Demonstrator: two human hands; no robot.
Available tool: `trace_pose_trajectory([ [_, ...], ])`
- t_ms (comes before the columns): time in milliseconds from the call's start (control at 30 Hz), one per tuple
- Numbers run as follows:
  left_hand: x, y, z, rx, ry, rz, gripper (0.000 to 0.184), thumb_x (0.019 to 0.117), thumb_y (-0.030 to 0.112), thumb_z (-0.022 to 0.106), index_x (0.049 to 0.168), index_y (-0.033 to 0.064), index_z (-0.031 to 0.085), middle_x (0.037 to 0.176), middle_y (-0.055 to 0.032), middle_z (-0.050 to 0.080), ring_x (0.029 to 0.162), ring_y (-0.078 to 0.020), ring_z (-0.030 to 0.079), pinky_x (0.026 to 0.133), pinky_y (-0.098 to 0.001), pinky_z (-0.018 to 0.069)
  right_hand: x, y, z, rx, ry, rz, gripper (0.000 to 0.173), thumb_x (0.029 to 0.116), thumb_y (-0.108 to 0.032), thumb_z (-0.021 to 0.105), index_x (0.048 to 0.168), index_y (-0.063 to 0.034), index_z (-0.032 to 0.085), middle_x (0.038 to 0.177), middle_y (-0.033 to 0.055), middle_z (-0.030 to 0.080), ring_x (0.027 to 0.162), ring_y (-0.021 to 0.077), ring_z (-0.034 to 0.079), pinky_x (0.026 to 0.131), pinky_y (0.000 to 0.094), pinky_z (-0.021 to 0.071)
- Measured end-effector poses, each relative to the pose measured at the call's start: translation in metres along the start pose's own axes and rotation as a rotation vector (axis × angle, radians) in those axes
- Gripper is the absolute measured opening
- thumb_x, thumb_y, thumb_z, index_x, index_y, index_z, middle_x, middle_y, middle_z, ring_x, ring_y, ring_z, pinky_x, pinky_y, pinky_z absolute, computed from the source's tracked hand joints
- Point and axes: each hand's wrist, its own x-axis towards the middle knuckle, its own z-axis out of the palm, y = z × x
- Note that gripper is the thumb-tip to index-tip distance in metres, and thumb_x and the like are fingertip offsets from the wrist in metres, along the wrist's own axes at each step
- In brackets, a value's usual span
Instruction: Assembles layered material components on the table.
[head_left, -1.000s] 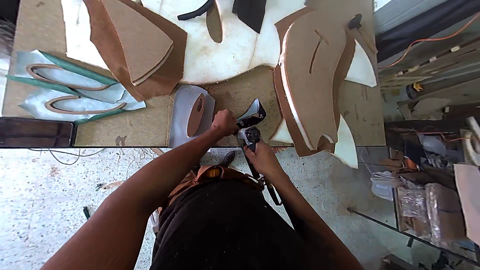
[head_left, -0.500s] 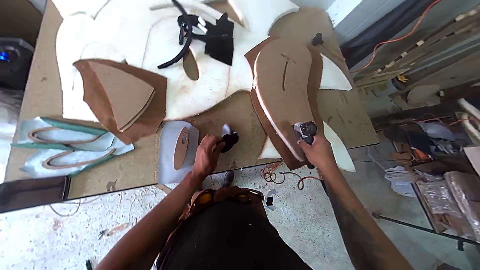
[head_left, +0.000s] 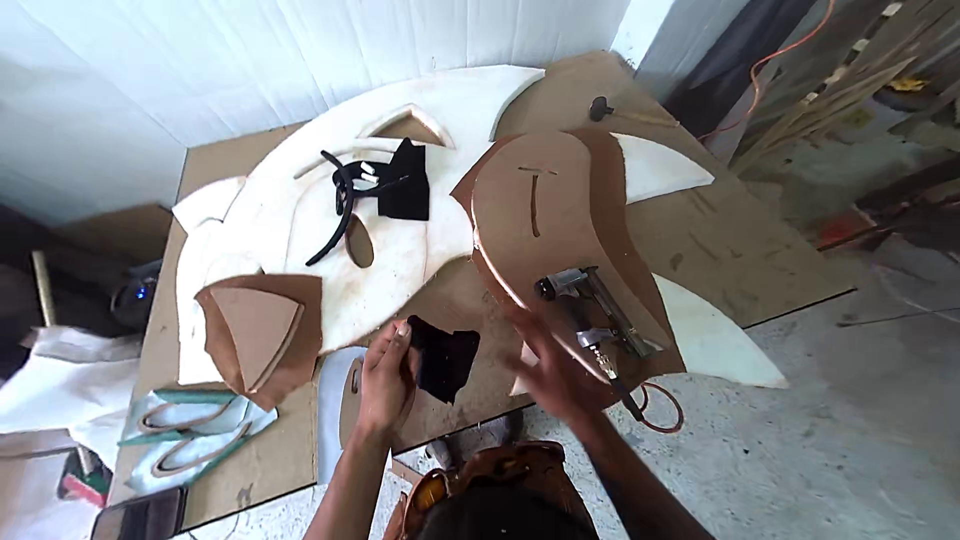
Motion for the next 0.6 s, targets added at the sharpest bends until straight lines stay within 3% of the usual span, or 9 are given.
trace_pose_trajectory([
  [67,0.007,0.003,0.019,-0.083,-0.057,-0.055,0.028,0.108,0.031,0.051,0.092,0.0119,0.063,0.057,0.0033,0.044,0.046,-0.0042,0.043,0.046,-0.0201,0.0431,0.0,-0.024,0.008,0.137,-0.097,-0.116,0.065,0.0898,-0.043,0.078,0.147,-0.0216,0.056,0.157,-0.0042,0.047,0.148,0.0145,0.04,0.118,0.0479,0.0432],
  [133,0.015,0.01,0.037,-0.12,-0.171,-0.115,0.03,0.1071,0.033,0.053,0.089,0.012,0.064,0.055,0.0056,0.04,0.044,-0.0028,0.041,0.045,-0.0185,0.0399,0.01,-0.033,0.008,0.234,-0.154,-0.199,0.061,0.091,-0.04,0.078,0.146,-0.0246,0.057,0.151,-0.0054,0.051,0.143,0.0134,0.045,0.116,0.0469,0.0464],
  [233,0.027,0.02,0.056,-0.121,-0.283,-0.183,0.031,0.1068,0.034,0.054,0.088,0.0113,0.065,0.054,0.0064,0.04,0.045,-0.0022,0.041,0.046,-0.0185,0.0401,0.025,-0.039,-0.006,0.315,-0.247,-0.223,0.048,0.0923,-0.042,0.077,0.135,-0.0235,0.065,0.131,-0.0051,0.064,0.126,0.0106,0.058,0.107,0.0411,0.0529],
  [300,0.031,0.023,0.068,-0.091,-0.241,-0.166,0.033,0.1062,0.036,0.054,0.089,0.0106,0.066,0.057,0.004,0.046,0.048,-0.0037,0.047,0.049,-0.0213,0.0466,0.027,-0.042,-0.014,0.372,-0.273,-0.189,0.049,0.09,-0.044,0.079,0.129,-0.0182,0.066,0.119,-0.0015,0.066,0.111,0.0108,0.063,0.097,0.0363,0.0565],
  [367,0.031,0.02,0.077,-0.019,-0.155,-0.051,0.043,0.1046,0.048,0.05,0.103,0.0101,0.07,0.075,-0.0039,0.062,0.066,-0.0113,0.062,0.063,-0.0305,0.0571,0.024,-0.043,-0.018,0.481,-0.242,-0.107,0.046,0.0883,-0.041,0.082,0.122,-0.0136,0.066,0.111,0.0002,0.067,0.101,0.0113,0.067,0.091,0.0352,0.0615],
  [400,0.031,0.017,0.079,0.049,-0.129,0.037,0.053,0.1031,0.058,0.047,0.117,0.0112,0.067,0.09,-0.0078,0.067,0.08,-0.016,0.066,0.075,-0.0357,0.0586,0.021,-0.045,-0.019,0.539,-0.198,-0.057,0.044,0.0879,-0.04,0.083,0.118,-0.0118,0.067,0.109,0.0008,0.07,0.1,0.012,0.07,0.09,0.0359,0.0629],
  [467,0.025,0.011,0.083,0.24,-0.112,0.223,0.076,0.0961,0.071,0.05,0.142,0.0103,0.051,0.113,-0.0117,0.069,0.102,-0.0226,0.067,0.092,-0.0419,0.0567,0.016,-0.05,-0.02,0.601,-0.091,0.027,0.043,0.0868,-0.04,0.084,0.114,-0.0115,0.067,0.104,0.0003,0.073,0.095,0.0126,0.072,0.087,0.0358,0.0641],
  [533,0.008,0.009,0.094,0.43,-0.067,0.326,0.082,0.0906,0.066,0.066,0.145,0.0059,0.052,0.122,-0.012,0.068,0.109,-0.0263,0.067,0.095,-0.0443,0.059,0.011,-0.056,-0.02,0.605,-0.043,0.057,0.045,0.0864,-0.041,0.084,0.115,-0.0111,0.066,0.101,0.0003,0.073,0.092,0.0132,0.073,0.084,0.0355,0.065],
  [600,-0.008,0.006,0.107,0.468,0.019,0.363,0.049,0.0935,0.037,0.076,0.129,0.0035,0.067,0.116,-0.0129,0.072,0.102,-0.0275,0.072,0.09,-0.0435,0.064,0.005,-0.061,-0.02,0.613,-0.058,0.024,0.043,0.089,-0.041,0.081,0.116,-0.0103,0.066,0.1,0.0007,0.073,0.09,0.0138,0.072,0.081,0.0356,0.0654],
])
